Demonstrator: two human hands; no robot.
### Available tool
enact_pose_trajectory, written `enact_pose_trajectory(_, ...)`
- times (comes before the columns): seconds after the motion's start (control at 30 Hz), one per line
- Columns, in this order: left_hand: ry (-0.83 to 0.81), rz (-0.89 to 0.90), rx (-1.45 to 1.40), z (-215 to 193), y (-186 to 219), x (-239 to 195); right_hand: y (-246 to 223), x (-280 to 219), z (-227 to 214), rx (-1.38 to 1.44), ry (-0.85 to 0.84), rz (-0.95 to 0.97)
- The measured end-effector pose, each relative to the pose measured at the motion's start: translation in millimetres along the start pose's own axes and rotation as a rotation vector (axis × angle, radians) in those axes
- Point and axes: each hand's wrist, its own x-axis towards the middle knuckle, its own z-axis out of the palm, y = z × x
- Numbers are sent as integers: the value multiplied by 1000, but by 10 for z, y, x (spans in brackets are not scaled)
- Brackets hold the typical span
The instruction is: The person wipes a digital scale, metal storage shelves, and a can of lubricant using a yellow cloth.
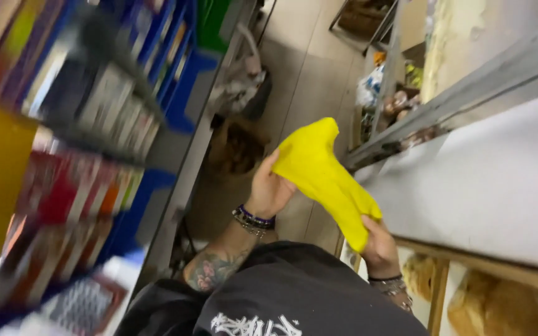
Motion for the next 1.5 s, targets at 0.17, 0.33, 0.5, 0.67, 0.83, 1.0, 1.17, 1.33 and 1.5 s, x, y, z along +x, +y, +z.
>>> enact_pose_trajectory(0.17, 70, -104, -39, -126, 44, 1409, -727, 801, 124, -44, 193, -161)
enact_pose_trajectory(0.33, 0, -118, 706, 477, -80, 2418, -1409, 1771, 387, -102, 263, -341)
enact_pose_trajectory(0.5, -142, -464, 1009, 1135, -561, 3283, -2057, 2632, 778, -249, -124, -387)
enact_pose_trajectory(0.67, -116, -275, 1105, 998, -686, 4462, -2304, 3730, 67, -216, 327, -361)
enact_pose_trajectory(0.83, -912, 257, 2015, 1102, -718, 5347, -2628, 4574, 432, 449, 271, 30)
enact_pose_trajectory(1.0, -1396, 268, 1920, 983, -619, 6445, -2366, 5178, -131, -426, 661, -421)
enact_pose_trajectory(1.17, -1278, 137, 1544, 776, -198, 7366, -3134, 5611, -366, -426, 1042, -576)
enact_pose_trajectory(1.33, -1042, -226, 1663, 514, 332, 8248, -3858, 5749, -1354, -453, 1390, -752)
enact_pose_trajectory(1.5, -832, -446, 1793, 226, 621, 8615, -4291, 6311, -3102, -840, 1880, 301)
